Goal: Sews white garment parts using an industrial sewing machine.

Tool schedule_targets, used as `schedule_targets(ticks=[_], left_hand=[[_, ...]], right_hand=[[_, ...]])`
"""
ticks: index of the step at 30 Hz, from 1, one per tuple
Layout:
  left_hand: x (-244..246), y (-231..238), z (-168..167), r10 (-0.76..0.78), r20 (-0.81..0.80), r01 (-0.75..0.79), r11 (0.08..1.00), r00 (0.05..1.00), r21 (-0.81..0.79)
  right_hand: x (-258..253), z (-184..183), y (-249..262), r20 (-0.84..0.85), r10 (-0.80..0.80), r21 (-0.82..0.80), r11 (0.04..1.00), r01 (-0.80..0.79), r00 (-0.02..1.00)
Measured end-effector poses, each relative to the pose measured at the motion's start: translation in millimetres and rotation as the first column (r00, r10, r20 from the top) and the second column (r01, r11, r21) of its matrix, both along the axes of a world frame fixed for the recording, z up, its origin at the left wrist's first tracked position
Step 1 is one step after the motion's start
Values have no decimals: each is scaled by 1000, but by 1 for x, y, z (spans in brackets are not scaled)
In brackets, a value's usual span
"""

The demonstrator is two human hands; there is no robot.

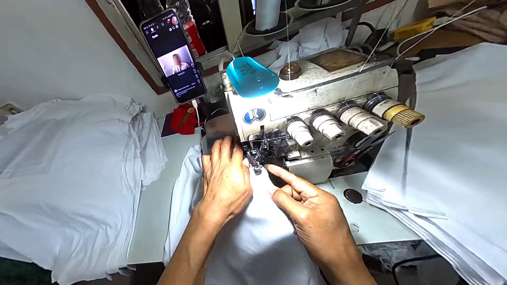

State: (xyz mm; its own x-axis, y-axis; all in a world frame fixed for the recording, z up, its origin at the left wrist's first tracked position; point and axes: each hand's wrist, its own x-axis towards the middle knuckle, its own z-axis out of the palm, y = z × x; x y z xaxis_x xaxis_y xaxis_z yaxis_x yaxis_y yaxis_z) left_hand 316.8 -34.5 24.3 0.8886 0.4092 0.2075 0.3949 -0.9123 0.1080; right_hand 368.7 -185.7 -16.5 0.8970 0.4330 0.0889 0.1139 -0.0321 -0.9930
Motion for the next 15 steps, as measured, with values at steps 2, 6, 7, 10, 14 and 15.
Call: schedule_targets(ticks=[2,6,7,10,14,15], left_hand=[[1,0,1,7,-4,-7,1000,1000,7],[1,-2,-1,27,13,-27,999,1000,30],[1,-2,-1,34,12,-34,999,999,30],[6,4,1,49,-2,-49,998,999,44],[16,20,-2,146,52,-147,989,988,11],[13,22,-1,210,83,-201,975,974,-97]], right_hand=[[-2,0,0,-37,-36,11,999,37,999],[-6,1,0,-115,-72,49,996,78,991],[-7,1,1,-125,-76,60,995,84,989],[-6,1,6,-114,-88,75,993,97,990],[-6,4,13,-120,-140,53,988,147,983],[-7,5,15,-112,-155,55,985,162,982]])
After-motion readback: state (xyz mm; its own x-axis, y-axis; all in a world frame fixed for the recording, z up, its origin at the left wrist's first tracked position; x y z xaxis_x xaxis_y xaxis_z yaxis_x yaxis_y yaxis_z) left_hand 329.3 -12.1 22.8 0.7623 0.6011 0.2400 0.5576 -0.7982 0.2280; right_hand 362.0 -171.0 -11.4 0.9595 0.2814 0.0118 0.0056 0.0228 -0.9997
